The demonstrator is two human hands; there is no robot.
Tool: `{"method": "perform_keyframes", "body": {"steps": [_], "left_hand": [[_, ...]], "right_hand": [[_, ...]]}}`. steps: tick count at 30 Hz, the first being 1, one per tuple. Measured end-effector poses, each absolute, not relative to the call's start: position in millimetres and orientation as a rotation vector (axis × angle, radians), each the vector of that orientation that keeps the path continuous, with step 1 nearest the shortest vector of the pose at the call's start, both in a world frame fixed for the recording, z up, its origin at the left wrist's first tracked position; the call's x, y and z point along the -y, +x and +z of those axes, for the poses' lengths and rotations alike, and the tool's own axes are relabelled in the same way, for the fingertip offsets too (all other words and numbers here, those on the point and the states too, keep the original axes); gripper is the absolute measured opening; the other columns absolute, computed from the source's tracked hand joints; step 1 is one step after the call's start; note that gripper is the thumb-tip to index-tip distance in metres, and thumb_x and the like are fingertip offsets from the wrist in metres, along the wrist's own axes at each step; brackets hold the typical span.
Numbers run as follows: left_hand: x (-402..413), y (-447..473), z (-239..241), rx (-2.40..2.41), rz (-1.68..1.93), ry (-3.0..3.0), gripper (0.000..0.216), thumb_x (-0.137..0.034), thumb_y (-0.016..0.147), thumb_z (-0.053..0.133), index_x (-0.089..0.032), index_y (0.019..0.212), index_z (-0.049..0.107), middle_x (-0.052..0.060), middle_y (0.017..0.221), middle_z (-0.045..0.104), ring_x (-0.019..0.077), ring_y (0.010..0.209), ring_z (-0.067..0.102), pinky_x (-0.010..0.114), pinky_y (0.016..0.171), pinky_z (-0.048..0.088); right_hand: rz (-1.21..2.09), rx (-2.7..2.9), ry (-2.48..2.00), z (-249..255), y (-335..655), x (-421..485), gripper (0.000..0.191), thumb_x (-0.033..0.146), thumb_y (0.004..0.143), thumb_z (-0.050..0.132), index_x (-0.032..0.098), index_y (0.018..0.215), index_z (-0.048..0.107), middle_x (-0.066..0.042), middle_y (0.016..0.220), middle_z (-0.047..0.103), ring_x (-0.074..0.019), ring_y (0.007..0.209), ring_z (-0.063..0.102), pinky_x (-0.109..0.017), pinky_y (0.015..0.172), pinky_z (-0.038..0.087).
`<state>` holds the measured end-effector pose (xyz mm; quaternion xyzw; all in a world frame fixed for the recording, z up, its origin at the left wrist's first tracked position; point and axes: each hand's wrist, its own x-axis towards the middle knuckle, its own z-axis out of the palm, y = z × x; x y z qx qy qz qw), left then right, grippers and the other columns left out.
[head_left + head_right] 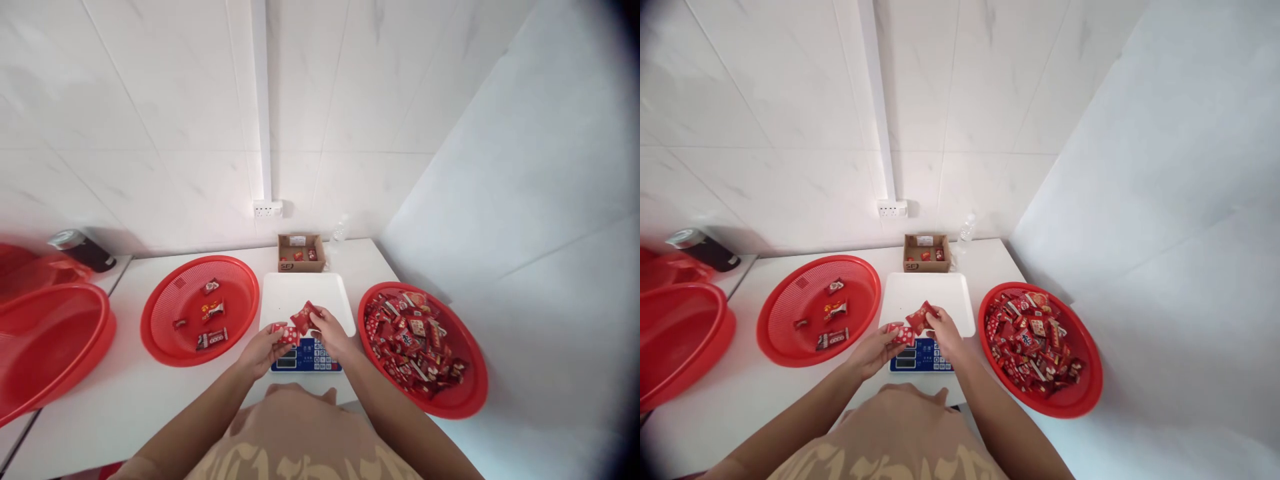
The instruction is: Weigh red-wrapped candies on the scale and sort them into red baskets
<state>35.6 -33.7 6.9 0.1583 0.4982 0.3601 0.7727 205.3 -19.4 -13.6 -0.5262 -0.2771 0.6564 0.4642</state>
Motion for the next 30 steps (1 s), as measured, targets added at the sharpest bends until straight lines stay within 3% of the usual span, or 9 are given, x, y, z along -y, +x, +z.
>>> {"method": "perform_keyframes", "body": {"steps": [7,9,12,15,17,20,23,26,30], "left_hand": [[41,22,-1,-1.122,0.776,0.369,0.011,-0.014,0.078,0.064,-0.017,0.079,0.053,0.003,0.079,0.065,0.0112,0.071,0.064,0.024,0.072,0.051],[43,24,-1,-1.098,0.764,0.414,0.016,-0.012,0.074,0.067,-0.017,0.078,0.053,0.003,0.080,0.065,0.0129,0.075,0.065,0.026,0.076,0.050],[47,30,-1,-1.054,0.753,0.480,0.021,-0.010,0.068,0.071,-0.017,0.078,0.054,0.003,0.080,0.064,0.0138,0.078,0.064,0.029,0.081,0.049],[48,34,0,-1.054,0.730,0.522,0.024,-0.015,0.067,0.072,-0.017,0.085,0.056,0.004,0.083,0.063,0.0152,0.079,0.063,0.032,0.083,0.048],[48,34,1,-1.127,0.714,0.513,0.034,-0.020,0.069,0.071,-0.018,0.098,0.055,0.007,0.091,0.062,0.0170,0.082,0.063,0.034,0.083,0.048],[47,30,1,-1.267,0.765,0.488,0.051,-0.027,0.071,0.071,-0.020,0.116,0.048,0.011,0.104,0.057,0.0189,0.088,0.060,0.036,0.083,0.047],[47,23,1,-1.319,0.838,0.509,0.053,-0.026,0.069,0.071,-0.020,0.117,0.048,0.012,0.109,0.054,0.0186,0.090,0.058,0.036,0.083,0.046],[49,18,2,-1.315,0.853,0.510,0.052,-0.026,0.067,0.072,-0.019,0.114,0.050,0.011,0.106,0.054,0.0190,0.090,0.058,0.036,0.083,0.046],[53,15,2,-1.323,0.819,0.520,0.051,-0.029,0.067,0.072,-0.018,0.113,0.051,0.011,0.105,0.055,0.0199,0.091,0.058,0.036,0.082,0.046]], "right_hand": [[1.532,0.462,-1.412,-18,220,14,0.062,0.028,0.069,0.068,0.029,0.124,0.040,-0.003,0.103,0.063,-0.0138,0.082,0.065,-0.029,0.076,0.053],[1.595,0.601,-1.517,-17,217,24,0.053,0.031,0.070,0.068,0.027,0.119,0.047,-0.005,0.103,0.063,-0.0145,0.080,0.065,-0.030,0.072,0.053],[1.876,0.937,-1.487,-18,210,41,0.033,0.036,0.067,0.070,0.020,0.095,0.061,-0.004,0.088,0.066,-0.0163,0.074,0.064,-0.030,0.066,0.052],[1.941,1.126,-1.428,-19,204,50,0.023,0.038,0.068,0.068,0.017,0.075,0.061,-0.001,0.071,0.066,-0.0147,0.065,0.062,-0.028,0.063,0.049],[1.861,1.133,-1.458,-19,205,47,0.023,0.040,0.073,0.062,0.018,0.077,0.061,-0.001,0.072,0.066,-0.0151,0.065,0.062,-0.029,0.064,0.049],[1.567,1.269,-1.669,-19,211,37,0.034,0.038,0.081,0.052,0.019,0.107,0.059,-0.008,0.099,0.067,-0.0194,0.080,0.064,-0.035,0.075,0.050],[0.992,1.653,-1.902,-22,219,27,0.050,0.030,0.082,0.050,0.018,0.130,0.046,-0.014,0.134,0.048,-0.0263,0.115,0.052,-0.040,0.097,0.039],[0.691,2.020,-1.911,-29,219,19,0.053,0.027,0.083,0.049,0.024,0.135,0.043,-0.009,0.148,0.029,-0.0286,0.135,0.026,-0.042,0.107,0.028],[0.693,2.267,-1.886,-41,214,3,0.049,0.027,0.086,0.045,0.033,0.135,0.041,-0.003,0.153,0.020,-0.0301,0.140,0.012,-0.051,0.108,0.019]]}}
